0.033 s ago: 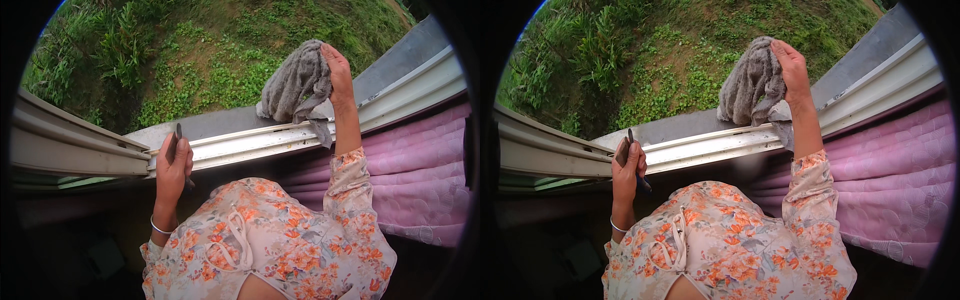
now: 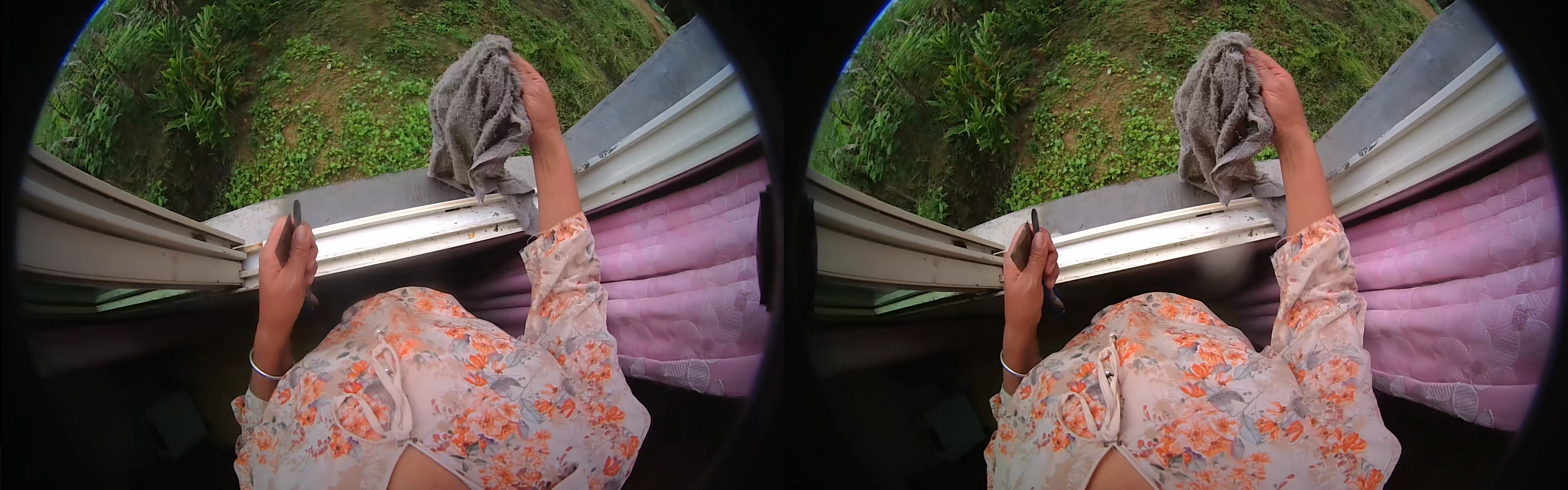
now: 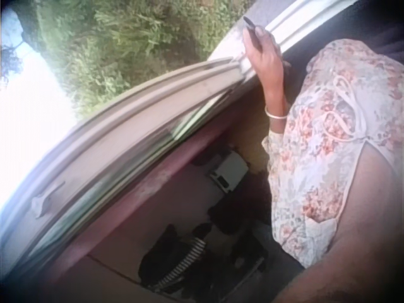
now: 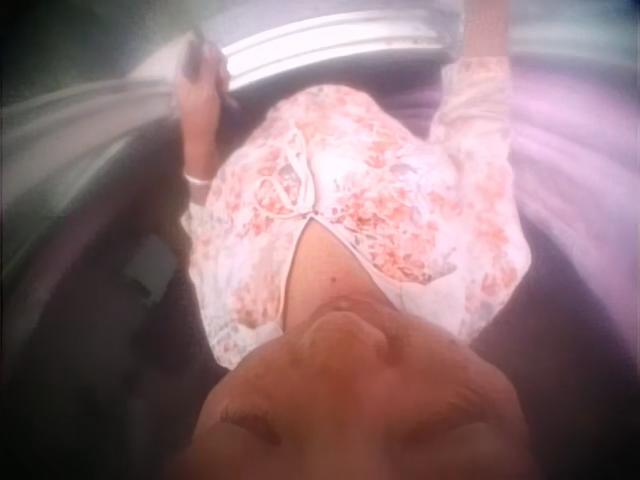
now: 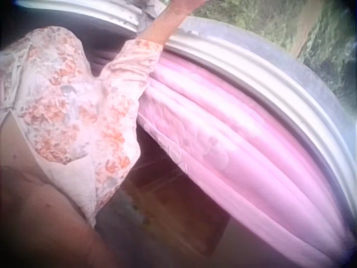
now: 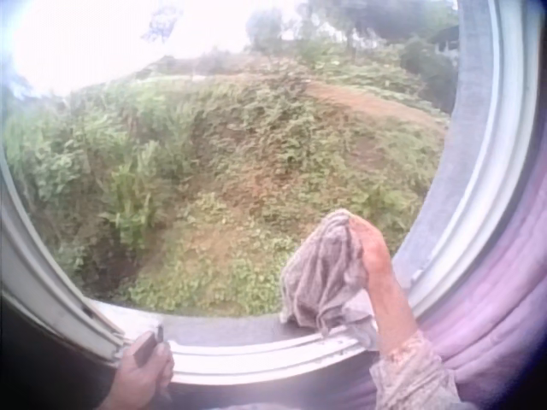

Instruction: The person cleans the window frame using a cloth and a scraper. They wipe the frame, scrape off residue, and wipe again, repeating the process along the frame.

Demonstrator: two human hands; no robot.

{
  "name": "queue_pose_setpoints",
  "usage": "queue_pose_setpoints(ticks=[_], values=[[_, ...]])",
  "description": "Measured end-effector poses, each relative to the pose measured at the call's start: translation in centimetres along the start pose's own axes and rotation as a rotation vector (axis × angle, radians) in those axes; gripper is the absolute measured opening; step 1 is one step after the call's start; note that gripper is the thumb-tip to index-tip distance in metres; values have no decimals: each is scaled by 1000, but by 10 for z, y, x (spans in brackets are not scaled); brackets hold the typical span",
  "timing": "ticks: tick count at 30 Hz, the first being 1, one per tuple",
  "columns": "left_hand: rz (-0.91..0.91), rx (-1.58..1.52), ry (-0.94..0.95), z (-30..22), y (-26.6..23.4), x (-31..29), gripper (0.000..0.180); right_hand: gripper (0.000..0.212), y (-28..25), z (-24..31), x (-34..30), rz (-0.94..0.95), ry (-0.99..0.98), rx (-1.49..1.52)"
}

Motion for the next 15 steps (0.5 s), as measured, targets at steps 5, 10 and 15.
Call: queue_pose_setpoints(ticks=[5,10,15], values=[[-31,44,-44,26,-12,-13,28,25,53,-35,-10,42,-130,-515],[-178,-7,-117,52,-42,-34,27,26,159,-82,-89,350,136,-132],[-245,-53,-131,65,-57,-42,26,40,245,-143,-160,682,-71,-431]])
Point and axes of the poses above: each hand's wrist, its own x-axis towards the middle knuckle, its own y-axis out of the palm, z = x × y, the point moved 4 cm from there along x, towards the middle knuckle, and after that the axes turned 15 degrees about x, right-handed, at the moved point
